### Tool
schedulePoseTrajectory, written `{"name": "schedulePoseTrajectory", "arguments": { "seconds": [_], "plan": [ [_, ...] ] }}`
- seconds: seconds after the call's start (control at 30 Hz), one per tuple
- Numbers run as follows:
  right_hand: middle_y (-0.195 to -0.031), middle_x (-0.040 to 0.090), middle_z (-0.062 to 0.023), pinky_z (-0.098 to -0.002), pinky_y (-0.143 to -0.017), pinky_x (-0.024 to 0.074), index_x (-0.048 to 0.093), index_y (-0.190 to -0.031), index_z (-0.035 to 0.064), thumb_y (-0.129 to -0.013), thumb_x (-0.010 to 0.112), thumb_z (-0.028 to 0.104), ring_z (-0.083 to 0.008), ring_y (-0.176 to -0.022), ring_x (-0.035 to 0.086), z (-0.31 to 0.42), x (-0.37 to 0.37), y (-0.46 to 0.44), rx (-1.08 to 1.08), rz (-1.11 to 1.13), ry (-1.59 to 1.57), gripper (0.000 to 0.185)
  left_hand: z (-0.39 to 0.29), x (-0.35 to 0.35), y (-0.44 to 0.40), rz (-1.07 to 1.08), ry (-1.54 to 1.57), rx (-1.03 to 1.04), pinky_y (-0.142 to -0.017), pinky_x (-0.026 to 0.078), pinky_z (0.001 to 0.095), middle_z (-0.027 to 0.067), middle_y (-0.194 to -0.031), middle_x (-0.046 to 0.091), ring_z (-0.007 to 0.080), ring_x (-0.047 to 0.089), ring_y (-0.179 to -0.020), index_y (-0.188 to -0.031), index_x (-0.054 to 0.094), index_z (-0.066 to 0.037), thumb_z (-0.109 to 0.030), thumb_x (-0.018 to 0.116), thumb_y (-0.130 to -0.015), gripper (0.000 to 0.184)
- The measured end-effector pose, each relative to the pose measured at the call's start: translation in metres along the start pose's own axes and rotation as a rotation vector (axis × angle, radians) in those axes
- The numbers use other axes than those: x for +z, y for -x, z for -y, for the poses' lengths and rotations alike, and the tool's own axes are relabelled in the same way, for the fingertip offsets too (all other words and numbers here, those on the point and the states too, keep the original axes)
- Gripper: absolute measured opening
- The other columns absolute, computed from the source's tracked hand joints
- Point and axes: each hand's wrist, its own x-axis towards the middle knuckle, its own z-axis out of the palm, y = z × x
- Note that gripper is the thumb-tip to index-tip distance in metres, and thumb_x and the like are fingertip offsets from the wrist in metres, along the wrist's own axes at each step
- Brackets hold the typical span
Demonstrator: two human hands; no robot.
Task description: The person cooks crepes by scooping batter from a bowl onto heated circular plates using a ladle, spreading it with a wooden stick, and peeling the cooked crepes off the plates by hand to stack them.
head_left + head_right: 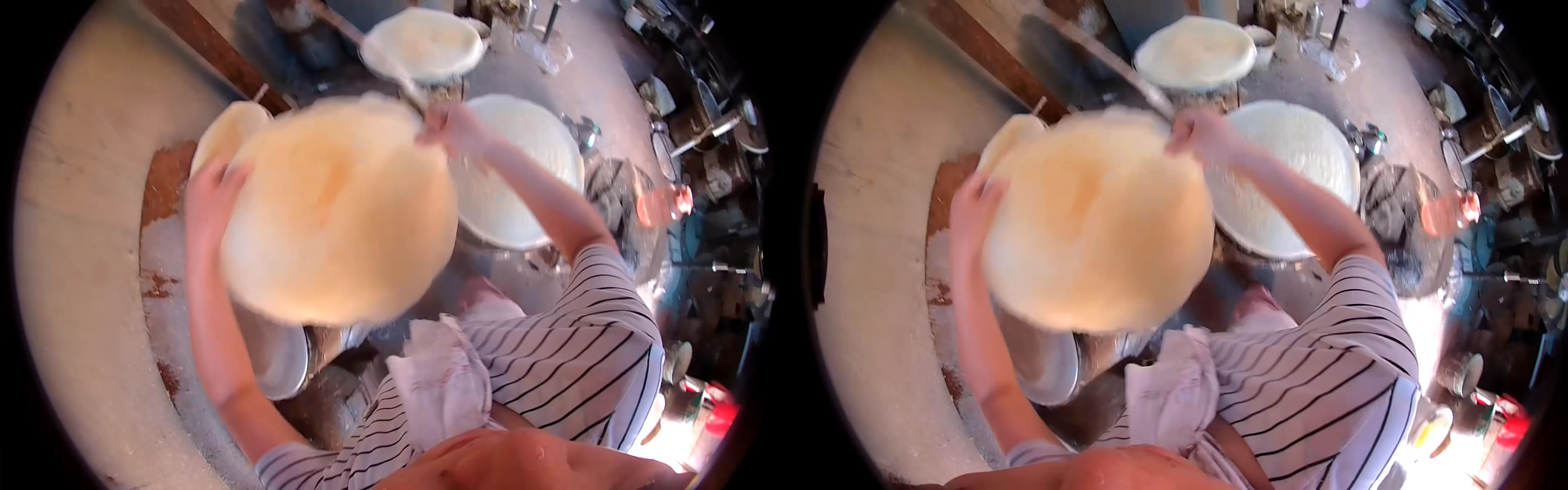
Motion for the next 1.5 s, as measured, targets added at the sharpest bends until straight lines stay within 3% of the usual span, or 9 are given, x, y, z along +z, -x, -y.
{"name": "schedulePoseTrajectory", "arguments": {
  "seconds": [0.17,0.23,0.4,0.6,0.77,0.87,0.97,1.27,1.5],
  "plan": [
    [-0.095,0.064,-0.0136,-0.0257,-0.062,0.0552,0.046,-0.075,0.0043,-0.078,0.058,-0.004,-0.0174,-0.074,0.065,0.078,-0.183,-0.129,-0.27,-0.362,0.151,0.015,-0.12,0.054,-0.165,-0.354,0.21,0.384,-0.067,0.047,0.0253,0.0072,-0.082,0.065,0.0136,0.059,-0.07,-0.094,0.065,-0.006,-0.022,0.068,-0.081,0.021],
    [-0.119,0.058,-0.0183,-0.0262,-0.074,0.0536,0.035,-0.072,0.0078,-0.08,0.047,-0.007,-0.0164,-0.092,0.062,0.04,-0.254,-0.176,-0.466,-0.145,-0.074,0.021,-0.133,0.107,-0.196,-0.392,0.212,0.676,-0.071,0.048,0.0227,0.0024,-0.088,0.068,0.01,0.062,-0.078,-0.093,0.067,-0.006,-0.009,0.066,-0.083,0.011],
    [-0.1,0.068,-0.0075,-0.0269,-0.082,0.0483,0.06,-0.1,-0.0003,-0.094,0.047,0.012,-0.0115,-0.087,0.06,-0.107,-0.258,-0.262,-0.129,-0.377,-0.197,0.019,-0.054,0.304,-0.282,-0.507,-0.266,0.851,-0.086,0.047,0.0378,0.0076,-0.102,0.063,0.0285,0.058,-0.099,-0.093,0.065,-0.01,-0.011,0.058,-0.08,0.016],
    [-0.089,0.069,-0.0103,-0.0296,-0.07,0.0477,0.067,-0.089,0.0011,-0.076,0.058,0.005,-0.0134,-0.075,0.061,-0.244,-0.239,-0.307,-0.004,-0.48,0.075,0.016,0.02,0.444,-0.306,-0.201,-0.211,0.587,-0.082,0.047,0.0396,0.0089,-0.102,0.061,0.0306,0.057,-0.095,-0.094,0.064,-0.01,-0.011,0.056,-0.08,0.016],
    [-0.066,0.059,-0.0099,-0.0343,-0.06,0.0451,0.062,-0.08,0.0013,-0.067,0.068,0.009,-0.0191,-0.064,0.059,-0.215,-0.306,-0.158,0.104,-0.25,0.451,0.016,0.015,0.432,-0.304,-0.137,-0.225,0.573,-0.09,0.043,0.0404,0.0088,-0.104,0.061,0.03,0.054,-0.103,-0.095,0.064,-0.011,-0.008,0.052,-0.08,0.019],
    [-0.062,0.047,-0.0114,-0.0379,-0.058,0.0405,0.049,-0.067,0.0008,-0.065,0.07,0.011,-0.0242,-0.063,0.055,-0.192,-0.29,-0.049,0.348,-0.201,0.687,0.024,-0.051,0.401,-0.241,-0.282,-0.126,0.531,-0.095,0.04,0.0423,0.0181,-0.114,0.056,0.0349,0.051,-0.109,-0.119,0.055,-0.008,-0.005,0.057,-0.077,0.042],
    [-0.065,0.045,-0.0159,-0.0414,-0.058,0.0375,0.04,-0.064,0.0002,-0.066,0.07,0.012,-0.0329,-0.065,0.049,-0.197,-0.274,-0.014,0.243,-0.286,0.686,0.032,-0.062,0.428,-0.164,0.289,0.069,0.284,-0.095,0.04,0.0456,0.0221,-0.124,0.051,0.039,0.048,-0.114,-0.134,0.042,-0.006,-0.015,0.06,-0.08,0.058],
    [-0.074,0.052,-0.019,-0.0418,-0.059,0.04,0.049,-0.077,-0.0025,-0.072,0.07,0.012,-0.0401,-0.065,0.049,-0.168,-0.243,0.017,0.039,-0.469,0.664,0.025,-0.091,0.422,-0.124,0.283,0.115,0.05,-0.07,0.046,0.0349,0.0115,-0.091,0.059,0.0263,0.057,-0.079,-0.095,0.061,0.0,-0.011,0.063,-0.083,0.016],
    [-0.075,0.056,-0.0061,-0.0266,-0.053,0.0395,0.061,-0.084,0.0032,-0.078,0.07,0.009,-0.0089,-0.062,0.047,-0.085,-0.221,0.111,-0.043,-0.701,0.594,0.012,-0.084,0.351,-0.053,-0.226,0.716,0.265,-0.066,0.045,0.0295,0.0085,-0.081,0.058,0.0198,0.055,-0.073,-0.081,0.059,0.0,-0.004,0.065,-0.079,0.008]
  ]
}}
